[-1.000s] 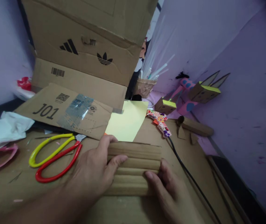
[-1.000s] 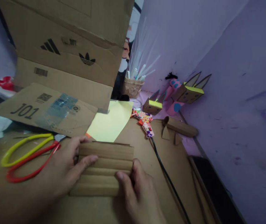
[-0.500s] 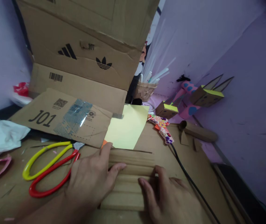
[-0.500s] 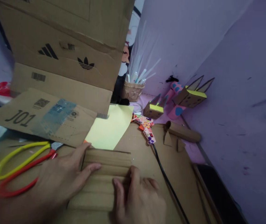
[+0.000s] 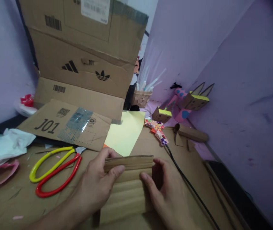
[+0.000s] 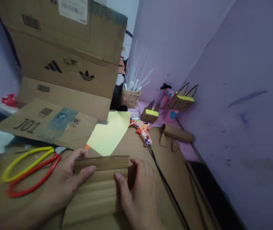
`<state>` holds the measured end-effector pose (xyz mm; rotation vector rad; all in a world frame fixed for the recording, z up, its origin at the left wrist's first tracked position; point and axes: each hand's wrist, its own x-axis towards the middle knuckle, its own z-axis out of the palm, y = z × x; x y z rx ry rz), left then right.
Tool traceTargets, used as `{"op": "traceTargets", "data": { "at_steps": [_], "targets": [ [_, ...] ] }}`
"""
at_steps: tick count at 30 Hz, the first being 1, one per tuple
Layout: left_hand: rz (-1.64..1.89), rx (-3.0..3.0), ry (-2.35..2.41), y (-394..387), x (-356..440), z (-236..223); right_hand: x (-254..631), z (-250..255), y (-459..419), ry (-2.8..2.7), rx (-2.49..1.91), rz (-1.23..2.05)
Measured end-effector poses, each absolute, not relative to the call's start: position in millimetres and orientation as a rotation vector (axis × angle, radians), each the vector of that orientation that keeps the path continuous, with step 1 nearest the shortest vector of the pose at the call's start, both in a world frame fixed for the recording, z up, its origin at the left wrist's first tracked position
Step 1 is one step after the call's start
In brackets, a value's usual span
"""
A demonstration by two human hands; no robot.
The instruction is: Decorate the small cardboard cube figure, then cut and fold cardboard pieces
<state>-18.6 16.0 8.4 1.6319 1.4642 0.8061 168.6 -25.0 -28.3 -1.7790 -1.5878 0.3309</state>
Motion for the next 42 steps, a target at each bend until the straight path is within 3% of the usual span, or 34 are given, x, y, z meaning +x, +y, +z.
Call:
{"op": "traceTargets", "data": {
  "at_steps": [4, 7, 16, 30, 37, 42],
  "targets": [
    [0.910, 1.514, 1.335, 7, -15, 10, 160, -7, -22, -1.085, -1.435, 1.147],
    [0.948, 1.406, 1.254, 0, -11, 11, 153, 3, -24, -0.927, -1.286, 1.395],
    [0.873, 1.198, 0.761, -27, -6, 21, 158, 4, -27, -1.087, -1.333, 0.961],
    [0.967, 1.366, 1.041, -25, -7, 16, 155, 4, -32, -1.046, -1.341, 1.082],
    [1.004, 1.462, 1.311, -26, 0, 11, 148, 4, -40, -0.860, -1.079, 1.337],
    [1.069, 1.418, 1.330, -38, 14, 12, 152, -3, -35, -0.800, -1.257, 1.115]
  ]
}}
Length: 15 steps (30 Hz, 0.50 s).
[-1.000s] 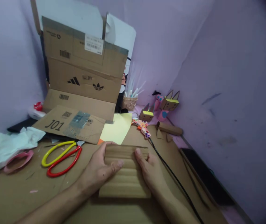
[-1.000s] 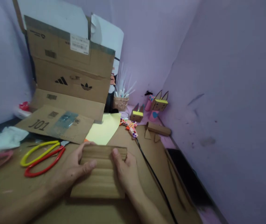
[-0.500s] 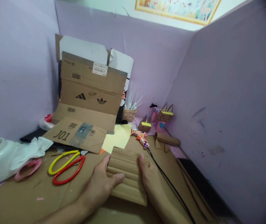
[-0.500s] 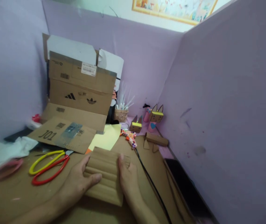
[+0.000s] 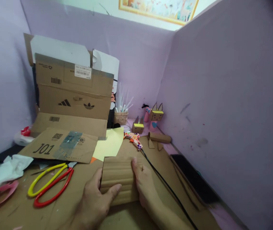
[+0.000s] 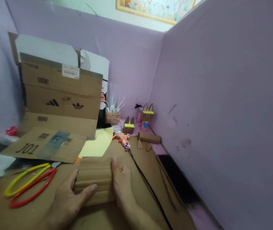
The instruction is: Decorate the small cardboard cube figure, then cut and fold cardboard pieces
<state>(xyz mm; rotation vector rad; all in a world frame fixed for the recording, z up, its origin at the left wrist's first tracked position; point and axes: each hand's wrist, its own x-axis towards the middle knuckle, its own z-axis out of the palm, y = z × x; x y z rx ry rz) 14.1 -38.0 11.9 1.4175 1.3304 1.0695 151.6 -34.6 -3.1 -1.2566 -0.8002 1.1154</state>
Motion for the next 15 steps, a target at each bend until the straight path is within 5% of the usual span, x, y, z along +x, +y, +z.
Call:
{"op": "traceTargets", "data": {
  "at_steps": [6, 15],
  "targets": [
    [0.852, 1.360, 1.162, -36, 13, -5, 159, -6, -29, -0.796, -1.296, 0.905],
    [0.756, 1.366, 1.254, -34, 15, -11, 155, 1, -31, -0.677, -1.100, 1.123]
  ]
}}
